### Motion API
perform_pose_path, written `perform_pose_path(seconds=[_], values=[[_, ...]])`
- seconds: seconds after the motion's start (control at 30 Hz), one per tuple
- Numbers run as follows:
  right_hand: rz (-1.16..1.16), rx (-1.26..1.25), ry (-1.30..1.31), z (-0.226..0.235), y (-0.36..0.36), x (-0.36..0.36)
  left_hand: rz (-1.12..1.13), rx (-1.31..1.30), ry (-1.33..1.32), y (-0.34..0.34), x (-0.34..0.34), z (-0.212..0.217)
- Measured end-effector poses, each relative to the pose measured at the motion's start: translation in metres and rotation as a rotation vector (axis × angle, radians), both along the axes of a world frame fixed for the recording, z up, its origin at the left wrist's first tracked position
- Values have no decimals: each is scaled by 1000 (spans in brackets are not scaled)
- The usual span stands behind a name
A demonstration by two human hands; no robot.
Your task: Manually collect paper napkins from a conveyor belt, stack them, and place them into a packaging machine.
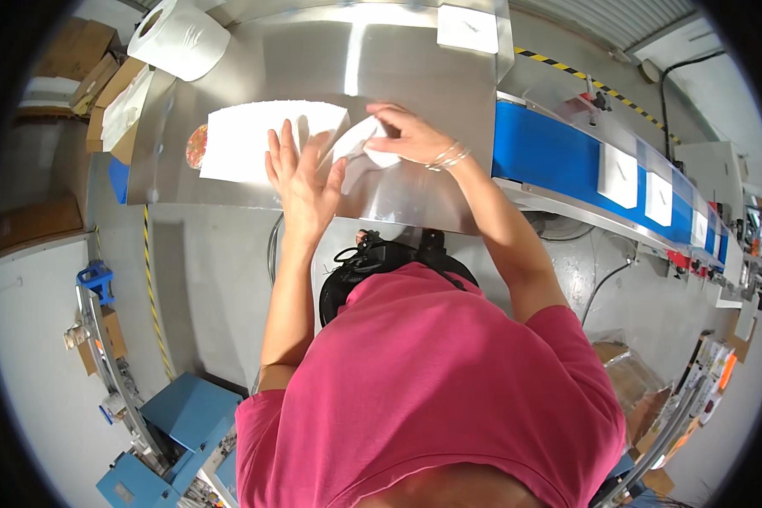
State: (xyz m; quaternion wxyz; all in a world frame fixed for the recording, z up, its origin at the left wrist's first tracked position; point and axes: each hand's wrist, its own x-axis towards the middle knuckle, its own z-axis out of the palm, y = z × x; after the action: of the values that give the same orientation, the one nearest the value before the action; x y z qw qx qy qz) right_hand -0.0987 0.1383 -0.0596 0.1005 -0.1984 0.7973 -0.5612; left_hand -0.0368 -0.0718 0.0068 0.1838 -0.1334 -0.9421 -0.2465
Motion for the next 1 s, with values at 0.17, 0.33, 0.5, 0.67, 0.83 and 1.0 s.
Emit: perform_pose_path(seconds=[0.17,0.33,0.5,0.67,0.83,1.0], values=[[-487,-150,-243,-17,65,26,54,-51,-17,-18,-6,-11],[-941,554,-199,-23,191,57,80,-36,11,-20,-7,-15],[-1229,1278,404,-12,202,74,89,-61,60,-13,-9,-15],[-272,358,315,29,65,28,81,-103,60,-19,-7,-16],[90,232,122,16,-23,-11,-33,-26,41,-16,-12,-9],[-51,-232,-217,-11,-3,-3,37,-34,51,-27,-17,-8]])
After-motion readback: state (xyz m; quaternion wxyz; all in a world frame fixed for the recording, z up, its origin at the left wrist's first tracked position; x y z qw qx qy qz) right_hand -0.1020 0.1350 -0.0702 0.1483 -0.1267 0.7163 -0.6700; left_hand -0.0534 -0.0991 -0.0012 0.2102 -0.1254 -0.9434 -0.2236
